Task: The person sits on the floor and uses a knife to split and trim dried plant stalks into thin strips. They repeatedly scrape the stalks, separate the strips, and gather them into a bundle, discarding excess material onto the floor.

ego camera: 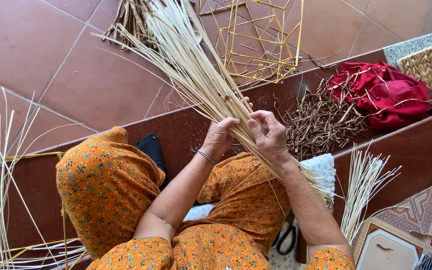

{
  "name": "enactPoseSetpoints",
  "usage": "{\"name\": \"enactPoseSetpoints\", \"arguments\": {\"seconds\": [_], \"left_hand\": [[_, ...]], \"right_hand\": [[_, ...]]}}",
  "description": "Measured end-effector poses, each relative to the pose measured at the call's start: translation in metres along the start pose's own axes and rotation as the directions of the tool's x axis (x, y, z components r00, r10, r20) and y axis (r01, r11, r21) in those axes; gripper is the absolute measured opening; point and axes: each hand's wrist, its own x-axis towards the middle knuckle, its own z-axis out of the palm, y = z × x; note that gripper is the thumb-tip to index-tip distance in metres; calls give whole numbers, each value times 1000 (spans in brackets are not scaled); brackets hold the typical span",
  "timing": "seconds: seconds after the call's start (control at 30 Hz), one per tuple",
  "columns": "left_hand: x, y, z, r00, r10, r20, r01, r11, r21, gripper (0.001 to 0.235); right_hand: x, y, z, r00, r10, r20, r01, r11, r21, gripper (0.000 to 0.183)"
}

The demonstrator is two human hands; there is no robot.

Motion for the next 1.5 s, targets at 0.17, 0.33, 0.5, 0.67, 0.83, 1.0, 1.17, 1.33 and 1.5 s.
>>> {"name": "enactPoseSetpoints", "arguments": {"seconds": [0.17,0.33,0.5,0.67,0.83,1.0,1.17,1.33,1.5], "left_hand": [[-4,14,21,999,-28,44,26,998,48,64],[-6,8,22,996,-21,87,12,996,93,64],[-1,11,20,999,-34,38,31,997,72,74],[3,5,12,998,-35,42,33,998,50,63],[10,-4,2,995,-71,-70,68,996,-50,43],[13,-4,1,993,-10,-117,-1,995,-95,25],[11,-7,6,993,-46,-112,36,996,-87,28],[11,-9,0,988,-3,-152,-4,999,-46,34],[12,-11,2,992,-3,-129,-8,996,-86,51]], "right_hand": [[3,-17,-6,984,-144,106,148,988,-36,37],[0,-5,-1,995,83,64,-81,996,-33,21],[5,17,-9,973,161,167,-205,936,286,20],[7,26,-27,930,266,256,-361,800,480,18],[8,24,-23,995,5,104,-30,972,231,14],[13,24,-24,995,99,3,-99,995,12,13],[10,23,-25,956,241,169,-280,921,270,16],[13,15,-28,948,260,184,-305,908,289,19],[14,-6,-33,972,198,127,-218,960,173,40]]}}
